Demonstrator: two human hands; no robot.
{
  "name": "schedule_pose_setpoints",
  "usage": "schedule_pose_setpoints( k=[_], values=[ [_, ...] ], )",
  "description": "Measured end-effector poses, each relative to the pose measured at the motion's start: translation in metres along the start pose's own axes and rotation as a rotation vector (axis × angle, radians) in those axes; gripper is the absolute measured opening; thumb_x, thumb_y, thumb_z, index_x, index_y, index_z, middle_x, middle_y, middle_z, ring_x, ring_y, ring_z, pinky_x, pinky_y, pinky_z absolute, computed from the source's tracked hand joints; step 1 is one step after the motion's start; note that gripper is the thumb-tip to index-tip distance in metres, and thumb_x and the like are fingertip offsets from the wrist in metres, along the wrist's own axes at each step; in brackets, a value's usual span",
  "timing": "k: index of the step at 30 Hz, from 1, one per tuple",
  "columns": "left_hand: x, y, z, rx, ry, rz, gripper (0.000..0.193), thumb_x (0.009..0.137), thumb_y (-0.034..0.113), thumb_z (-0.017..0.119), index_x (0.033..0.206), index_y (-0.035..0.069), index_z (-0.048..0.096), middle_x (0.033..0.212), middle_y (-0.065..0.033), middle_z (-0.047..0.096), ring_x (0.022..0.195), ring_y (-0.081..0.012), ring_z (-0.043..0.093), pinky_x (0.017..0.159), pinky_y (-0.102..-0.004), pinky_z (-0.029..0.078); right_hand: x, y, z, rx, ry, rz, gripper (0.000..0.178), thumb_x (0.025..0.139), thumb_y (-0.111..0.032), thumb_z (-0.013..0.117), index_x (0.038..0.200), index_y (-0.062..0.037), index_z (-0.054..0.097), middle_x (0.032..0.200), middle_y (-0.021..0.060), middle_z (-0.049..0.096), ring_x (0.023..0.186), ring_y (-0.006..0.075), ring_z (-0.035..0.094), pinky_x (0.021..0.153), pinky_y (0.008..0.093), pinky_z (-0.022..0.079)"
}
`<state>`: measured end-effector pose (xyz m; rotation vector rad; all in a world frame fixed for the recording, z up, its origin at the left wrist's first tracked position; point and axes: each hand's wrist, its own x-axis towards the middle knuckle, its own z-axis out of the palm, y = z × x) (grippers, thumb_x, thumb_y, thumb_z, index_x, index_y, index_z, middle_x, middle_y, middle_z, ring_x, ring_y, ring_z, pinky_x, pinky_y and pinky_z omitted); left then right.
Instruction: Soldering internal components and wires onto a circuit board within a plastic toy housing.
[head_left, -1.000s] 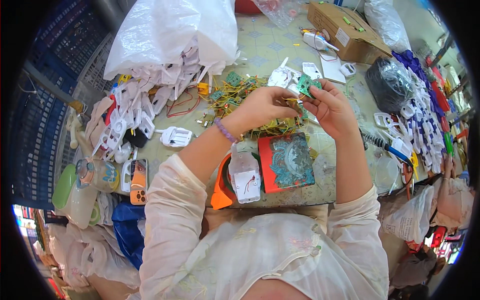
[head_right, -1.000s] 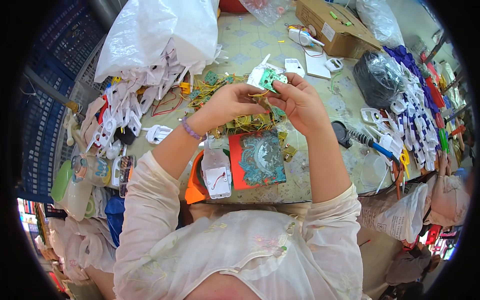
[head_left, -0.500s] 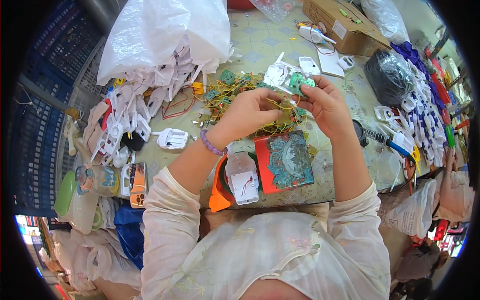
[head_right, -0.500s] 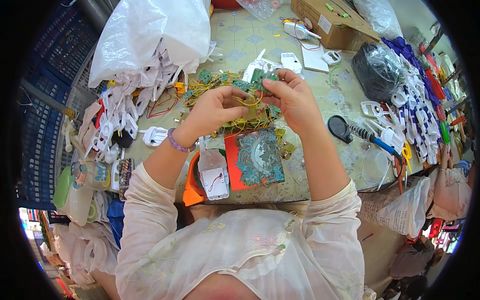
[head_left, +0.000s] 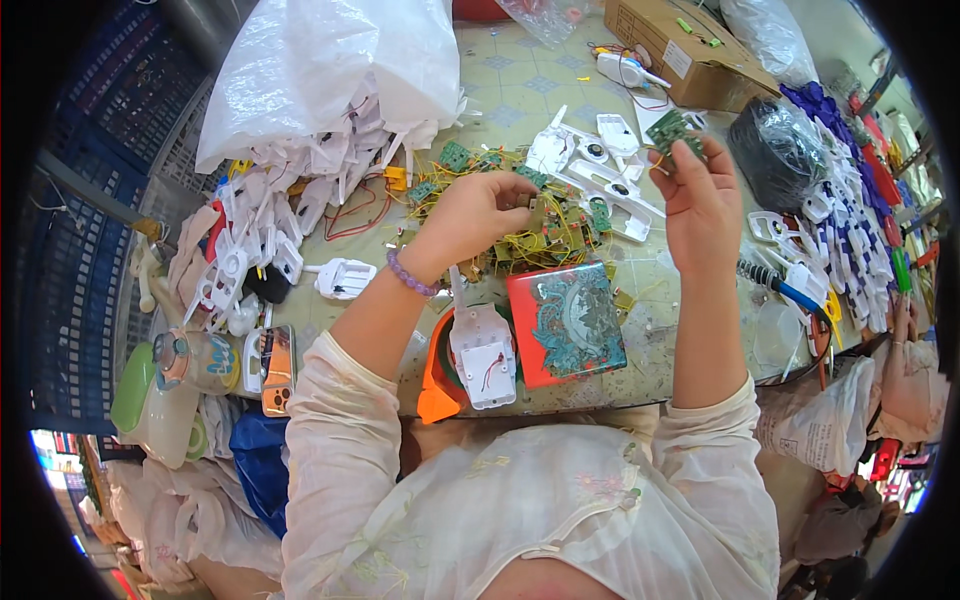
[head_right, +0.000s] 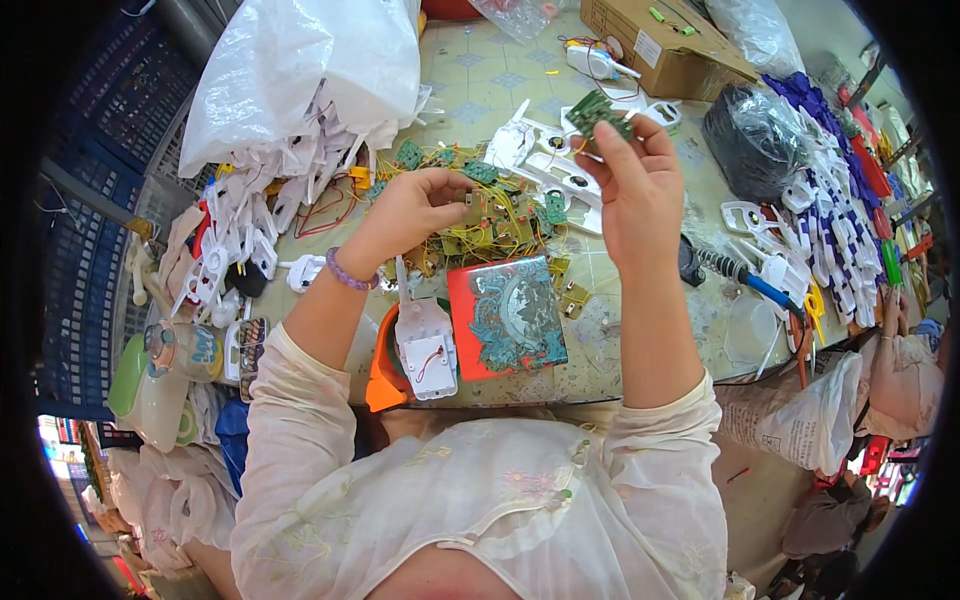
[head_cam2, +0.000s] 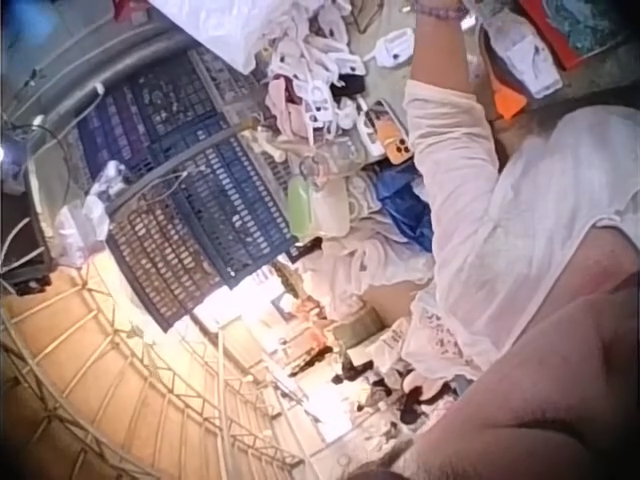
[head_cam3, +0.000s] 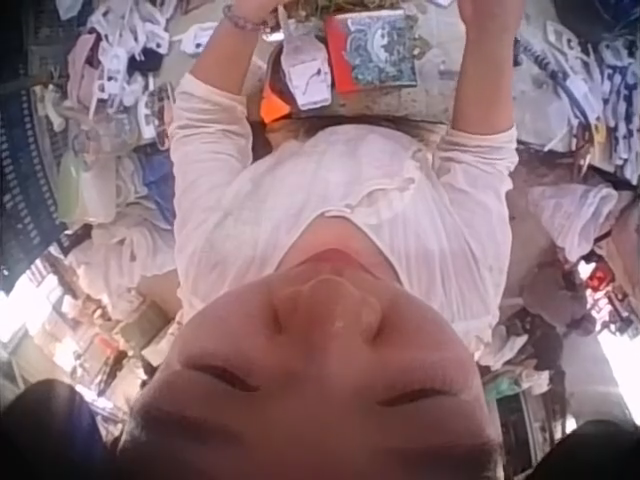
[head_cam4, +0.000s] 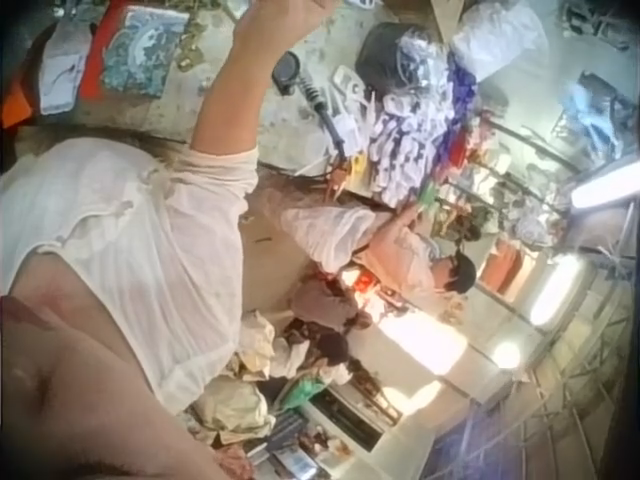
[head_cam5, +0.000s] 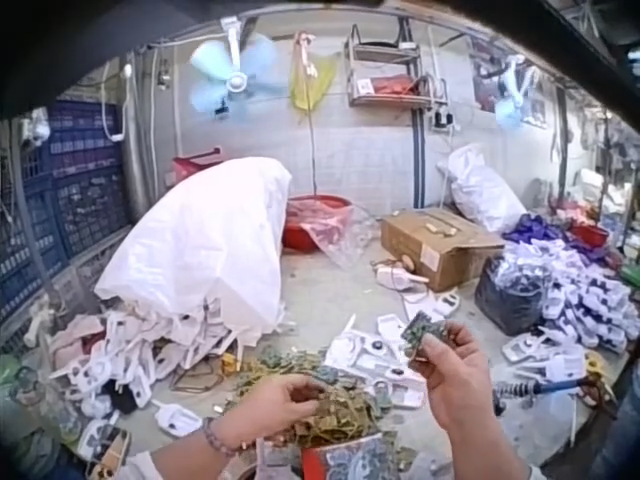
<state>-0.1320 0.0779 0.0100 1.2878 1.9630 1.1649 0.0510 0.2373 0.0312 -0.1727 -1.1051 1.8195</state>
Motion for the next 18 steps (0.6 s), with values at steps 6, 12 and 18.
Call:
schedule_pose_setpoints(
  k=[6, 12, 18],
  values=[
    [0.005, -0.025, -0.016, 0.682, 0.422, 0.456, 0.042, 0.073, 0.014, 0.067, 0.113, 0.003, 0.062, 0.093, -0.011, 0.068, 0.08, -0.0323, 0.064, 0.075, -0.0433, 0.051, -0.005, 0.01, -0.002, -0.118, -0.074, 0.128, 0.025, 0.084, -0.006, 0.068, 0.104, -0.0029, 0.055, 0.096, 0.0058, 0.065, 0.087, 0.0126, 0.062, 0.076, 0.0272, 0.051],
    [-0.042, 0.058, 0.003, -0.202, -0.122, 0.1, 0.05, 0.083, 0.009, 0.07, 0.129, 0.004, 0.051, 0.078, -0.0004, 0.064, 0.063, -0.0017, 0.054, 0.051, -0.0186, 0.039, -0.033, 0.009, 0.001, -0.183, -0.262, 0.232, 0.027, 0.078, -0.003, 0.074, 0.1, -0.0032, 0.06, 0.094, 0.0016, 0.063, 0.08, 0.0074, 0.057, 0.072, 0.0216, 0.046],
    [-0.038, 0.026, 0.023, -0.496, -0.228, 0.077, 0.031, 0.083, -0.002, 0.056, 0.114, -0.003, 0.061, 0.092, -0.0054, 0.066, 0.085, -0.0091, 0.061, 0.078, -0.0241, 0.049, -0.057, -0.006, 0.012, -0.193, -0.39, 0.444, 0.032, 0.078, -0.001, 0.073, 0.106, -0.0042, 0.059, 0.086, -0.0035, 0.058, 0.078, 0.0037, 0.054, 0.067, 0.0186, 0.045]
  ],
)
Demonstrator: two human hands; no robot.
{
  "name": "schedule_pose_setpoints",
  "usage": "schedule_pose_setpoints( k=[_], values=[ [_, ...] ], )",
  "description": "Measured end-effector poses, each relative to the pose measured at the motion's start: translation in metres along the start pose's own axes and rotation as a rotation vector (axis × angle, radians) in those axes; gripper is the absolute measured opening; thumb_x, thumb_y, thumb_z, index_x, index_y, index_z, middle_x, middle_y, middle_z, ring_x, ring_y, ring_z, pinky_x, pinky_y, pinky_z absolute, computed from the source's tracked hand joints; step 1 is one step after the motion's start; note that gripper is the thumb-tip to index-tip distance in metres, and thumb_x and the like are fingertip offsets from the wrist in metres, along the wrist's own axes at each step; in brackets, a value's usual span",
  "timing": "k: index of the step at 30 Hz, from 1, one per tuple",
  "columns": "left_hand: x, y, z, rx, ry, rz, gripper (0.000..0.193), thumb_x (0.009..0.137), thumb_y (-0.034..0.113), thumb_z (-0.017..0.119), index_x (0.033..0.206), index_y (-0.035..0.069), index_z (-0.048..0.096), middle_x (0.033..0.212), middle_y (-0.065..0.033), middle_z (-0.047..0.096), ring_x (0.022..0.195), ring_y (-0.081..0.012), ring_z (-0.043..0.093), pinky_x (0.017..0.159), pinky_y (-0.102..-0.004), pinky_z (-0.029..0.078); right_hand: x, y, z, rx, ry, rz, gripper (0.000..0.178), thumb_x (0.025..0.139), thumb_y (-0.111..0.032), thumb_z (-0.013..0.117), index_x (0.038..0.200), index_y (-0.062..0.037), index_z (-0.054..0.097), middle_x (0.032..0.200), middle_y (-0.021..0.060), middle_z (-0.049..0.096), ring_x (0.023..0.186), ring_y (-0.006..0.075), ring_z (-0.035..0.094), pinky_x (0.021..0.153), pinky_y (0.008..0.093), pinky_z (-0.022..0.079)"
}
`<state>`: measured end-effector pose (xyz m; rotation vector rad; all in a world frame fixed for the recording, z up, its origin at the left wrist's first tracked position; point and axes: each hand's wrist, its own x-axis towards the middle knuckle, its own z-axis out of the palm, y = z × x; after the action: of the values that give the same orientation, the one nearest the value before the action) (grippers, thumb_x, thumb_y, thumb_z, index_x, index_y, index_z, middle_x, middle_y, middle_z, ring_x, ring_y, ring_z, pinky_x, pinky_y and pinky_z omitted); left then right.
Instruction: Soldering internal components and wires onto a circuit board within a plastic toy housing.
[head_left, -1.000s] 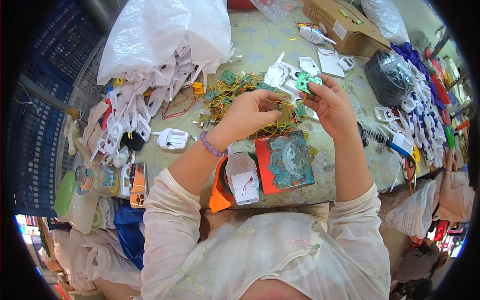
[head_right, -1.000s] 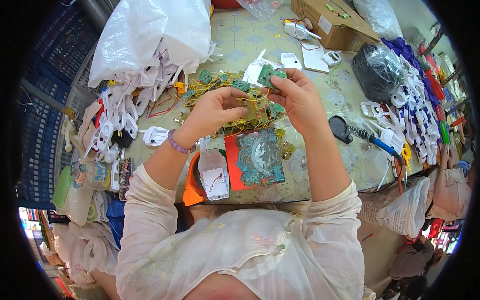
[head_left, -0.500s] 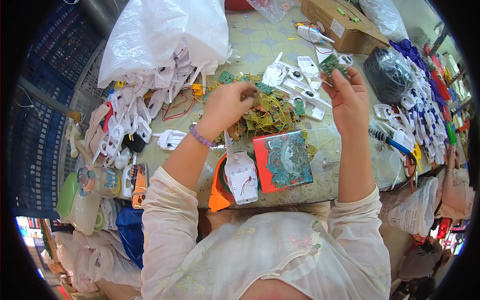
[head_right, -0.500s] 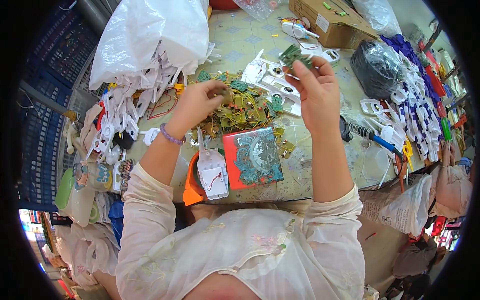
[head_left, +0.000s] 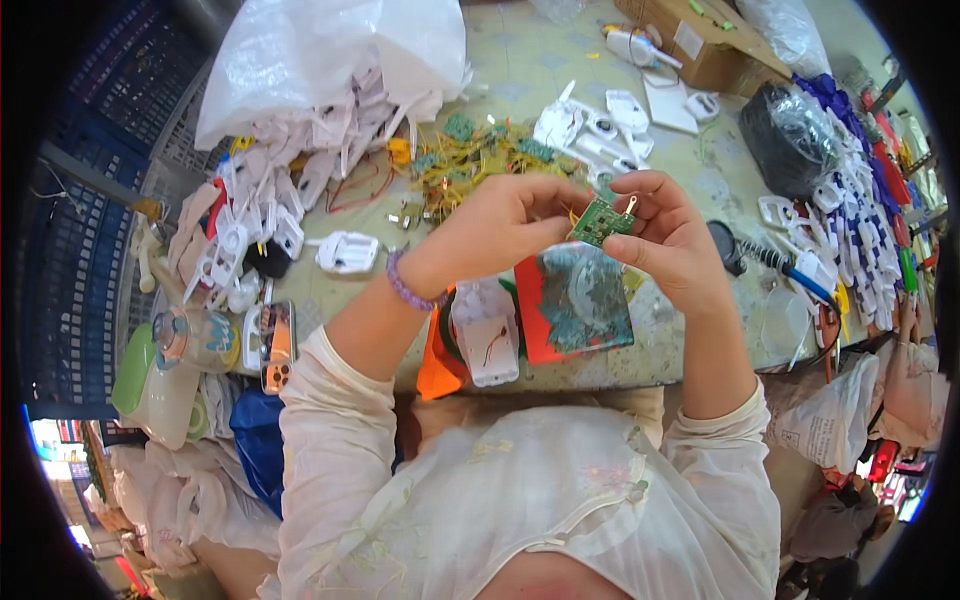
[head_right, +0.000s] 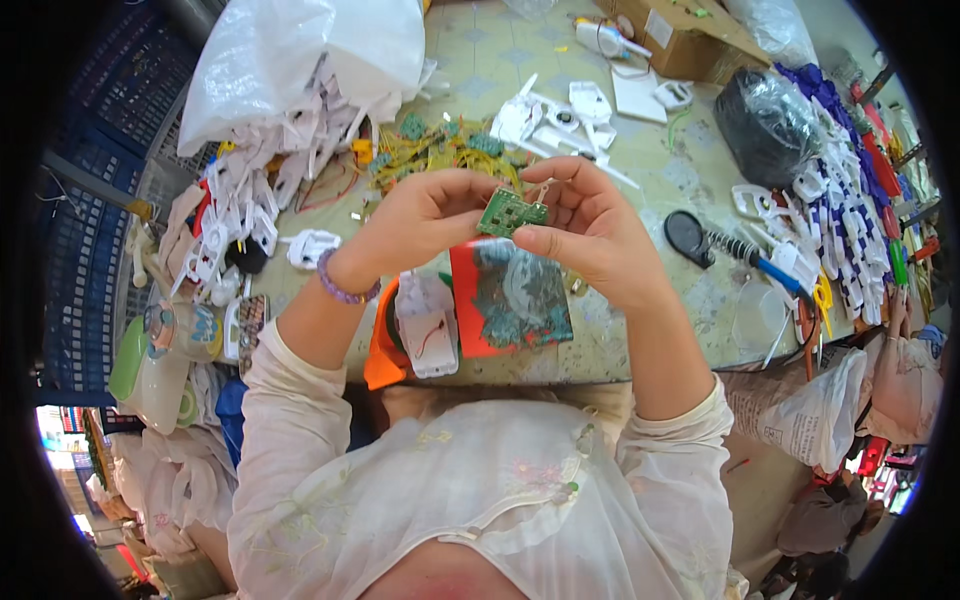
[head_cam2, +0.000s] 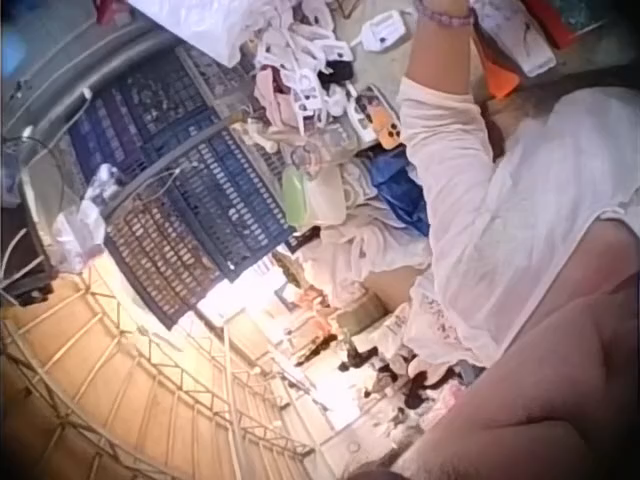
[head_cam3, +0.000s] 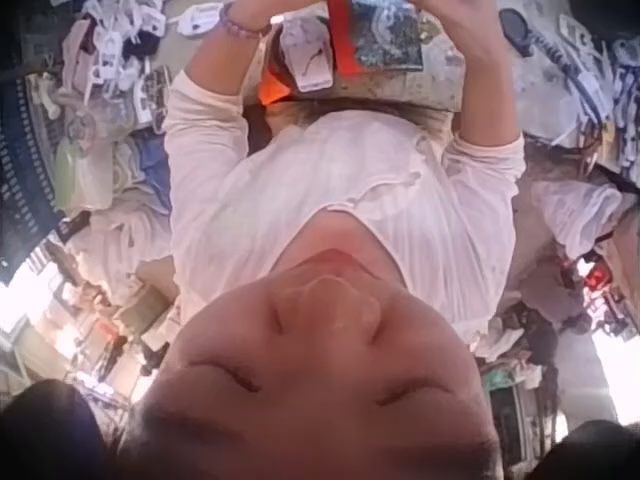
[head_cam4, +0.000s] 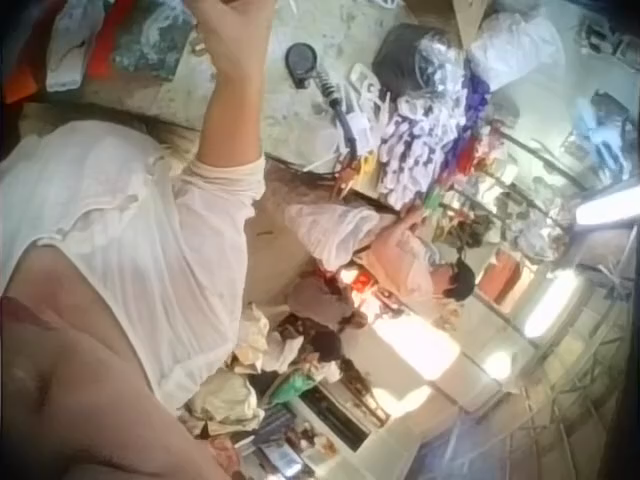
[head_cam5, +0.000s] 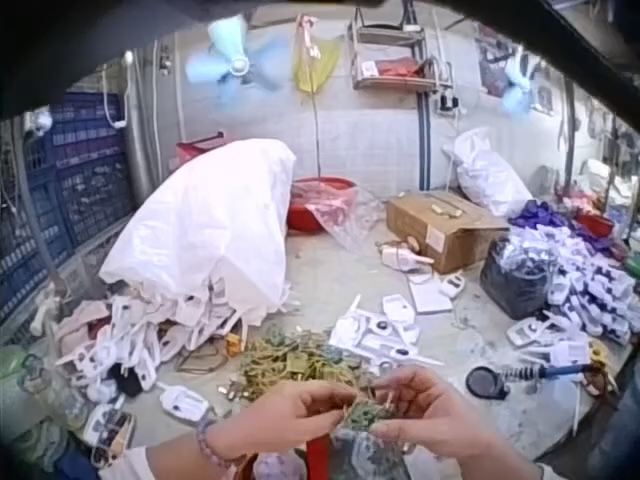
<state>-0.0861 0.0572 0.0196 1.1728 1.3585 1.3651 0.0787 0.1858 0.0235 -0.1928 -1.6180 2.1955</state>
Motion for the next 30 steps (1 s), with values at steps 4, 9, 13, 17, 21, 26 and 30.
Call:
schedule_pose_setpoints(
  k=[4, 9, 13, 17, 21, 26, 30],
  values=[
    [-0.007, -0.018, -0.005, 0.091, -0.097, 0.073, 0.035, 0.081, -0.004, 0.049, 0.113, -0.001, 0.061, 0.1, -0.0076, 0.066, 0.091, -0.0117, 0.06, 0.08, -0.0248, 0.048, -0.023, 0.011, -0.015, -0.451, -0.149, 0.094, 0.024, 0.079, -0.007, 0.074, 0.101, -0.0057, 0.065, 0.081, -0.0047, 0.055, 0.068, 0.0024, 0.043, 0.057, 0.0189, 0.035],
    [-0.021, -0.018, -0.016, 0.571, 0.006, 0.291, 0.04, 0.08, -0.005, 0.051, 0.118, 0.003, 0.061, 0.115, -0.0092, 0.063, 0.108, -0.0203, 0.058, 0.096, -0.0317, 0.043, -0.022, 0.022, -0.014, -1.005, -0.312, -0.252, 0.025, 0.074, -0.015, 0.075, 0.095, -0.0054, 0.065, 0.101, 0.0079, 0.056, 0.093, 0.0235, 0.051, 0.081, 0.0335, 0.042],
    [-0.055, -0.008, -0.025, 0.583, 0.131, 0.212, 0.03, 0.078, -0.003, 0.052, 0.106, 0.002, 0.062, 0.103, -0.0111, 0.065, 0.098, -0.0263, 0.061, 0.085, -0.0355, 0.047, -0.026, 0.028, -0.005, -1.155, -0.131, -0.318, 0.027, 0.07, -0.012, 0.075, 0.093, -0.0045, 0.064, 0.11, 0.0102, 0.052, 0.106, 0.028, 0.047, 0.092, 0.0361, 0.038],
    [-0.112, -0.011, -0.022, 0.767, 0.05, 0.226, 0.019, 0.076, -0.003, 0.058, 0.092, 0.005, 0.065, 0.096, -0.0079, 0.065, 0.092, -0.0284, 0.06, 0.08, -0.0364, 0.048, -0.039, 0.028, 0.009, -1.128, 0.051, -0.426, 0.029, 0.067, -0.01, 0.077, 0.093, -0.0051, 0.065, 0.107, 0.0104, 0.054, 0.101, 0.028, 0.05, 0.087, 0.0367, 0.04],
    [-0.144, -0.021, 0.001, 0.797, 0.154, 0.147, 0.016, 0.074, -0.001, 0.066, 0.088, 0.006, 0.064, 0.093, -0.0065, 0.065, 0.088, -0.0266, 0.06, 0.077, -0.0358, 0.047, -0.059, 0.033, 0.034, -1.116, -0.137, -0.658, 0.03, 0.063, -0.005, 0.077, 0.09, -0.0103, 0.067, 0.089, 0.004, 0.06, 0.085, 0.0247, 0.054, 0.074, 0.0374, 0.042],
    [-0.148, -0.024, 0.026, 0.94, 0.278, 0.125, 0.018, 0.07, 0.011, 0.073, 0.086, 0.009, 0.064, 0.087, -0.0036, 0.064, 0.086, -0.0238, 0.059, 0.074, -0.0365, 0.045, -0.058, 0.05, 0.058, -1.157, -0.208, -0.634, 0.027, 0.066, -0.005, 0.074, 0.092, -0.0108, 0.066, 0.093, 0.0019, 0.06, 0.089, 0.0244, 0.053, 0.079, 0.0385, 0.04],
    [-0.146, -0.03, 0.033, 0.978, 0.341, 0.158, 0.018, 0.068, 0.013, 0.075, 0.082, 0.009, 0.064, 0.086, -0.0026, 0.064, 0.083, -0.0226, 0.059, 0.072, -0.0362, 0.044, -0.051, 0.059, 0.068, -1.122, -0.247, -0.62, 0.03, 0.067, -0.006, 0.072, 0.095, -0.0104, 0.065, 0.096, 0.002, 0.062, 0.093, 0.0247, 0.054, 0.081, 0.0396, 0.041]
  ],
)
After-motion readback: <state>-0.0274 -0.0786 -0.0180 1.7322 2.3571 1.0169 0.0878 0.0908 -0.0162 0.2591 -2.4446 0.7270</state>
